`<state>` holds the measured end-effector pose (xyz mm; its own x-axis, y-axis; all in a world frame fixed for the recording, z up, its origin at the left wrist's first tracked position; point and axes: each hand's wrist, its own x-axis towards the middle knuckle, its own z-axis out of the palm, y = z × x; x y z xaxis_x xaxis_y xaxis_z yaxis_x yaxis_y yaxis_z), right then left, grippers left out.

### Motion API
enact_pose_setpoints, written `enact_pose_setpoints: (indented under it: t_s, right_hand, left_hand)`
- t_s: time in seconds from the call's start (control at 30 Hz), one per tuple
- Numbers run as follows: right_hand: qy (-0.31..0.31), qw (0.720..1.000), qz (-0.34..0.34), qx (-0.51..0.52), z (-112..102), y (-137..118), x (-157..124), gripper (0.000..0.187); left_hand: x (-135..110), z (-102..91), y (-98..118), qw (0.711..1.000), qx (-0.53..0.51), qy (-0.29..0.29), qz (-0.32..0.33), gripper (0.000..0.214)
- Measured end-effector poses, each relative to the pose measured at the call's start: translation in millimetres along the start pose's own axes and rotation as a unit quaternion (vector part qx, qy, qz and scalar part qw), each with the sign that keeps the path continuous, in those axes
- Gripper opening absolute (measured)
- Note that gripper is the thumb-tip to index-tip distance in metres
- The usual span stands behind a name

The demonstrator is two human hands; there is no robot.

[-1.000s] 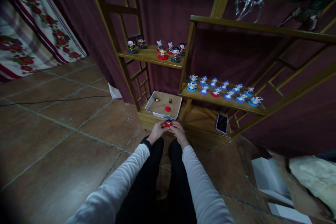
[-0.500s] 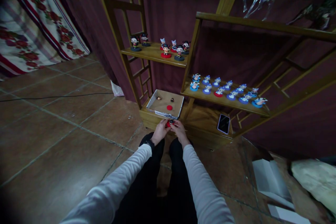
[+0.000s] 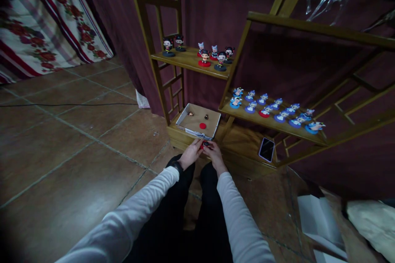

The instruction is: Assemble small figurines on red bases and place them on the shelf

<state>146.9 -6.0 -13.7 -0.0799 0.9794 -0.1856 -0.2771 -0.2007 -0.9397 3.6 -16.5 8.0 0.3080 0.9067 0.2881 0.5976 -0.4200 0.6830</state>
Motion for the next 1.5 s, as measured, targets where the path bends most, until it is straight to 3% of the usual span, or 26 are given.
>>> enact_pose_setpoints:
  t_s: [0.2,0.57,0.7,0.8,0.9,1.03,1.23,1.5]
  right_hand:
    - [-0.024,0.999,0.003,0.021,-2,-1,1,0.043]
    - [-0.017,1.0,0.007,-0.001,-1,3,4,0.043]
    - [-0.008,1.0,0.013,0.006,2,-1,1,0.037]
    - [-0.004,1.0,0.015,0.014,3,-5,-2,0.031]
    - [-0.016,1.0,0.015,0.019,4,-10,-5,0.032]
    - [-0.027,0.999,0.016,0.02,5,-13,-7,0.036]
    - [-0.026,0.999,-0.008,0.04,3,-10,-6,0.035]
    - [-0.01,0.999,0.004,0.042,4,-11,-7,0.035]
  left_hand:
    - [3,-12.7,3,0.996,0.069,-0.046,0.041,0.047]
    - [-2,-13.3,4,0.995,0.089,-0.038,0.035,0.046]
    - [1,-9.4,-2,1.0,-0.004,-0.003,0.003,0.044]
    - [5,-2.6,-10,0.989,-0.122,0.033,-0.08,0.034]
    - [10,3.1,-16,0.949,-0.272,0.044,-0.15,0.03]
    - [12,2.5,-17,0.894,-0.409,0.026,-0.181,0.036]
    - [11,-3.3,-11,0.853,-0.48,-0.01,-0.204,0.043]
    - [11,-0.8,-8,0.844,-0.488,0.001,-0.224,0.039]
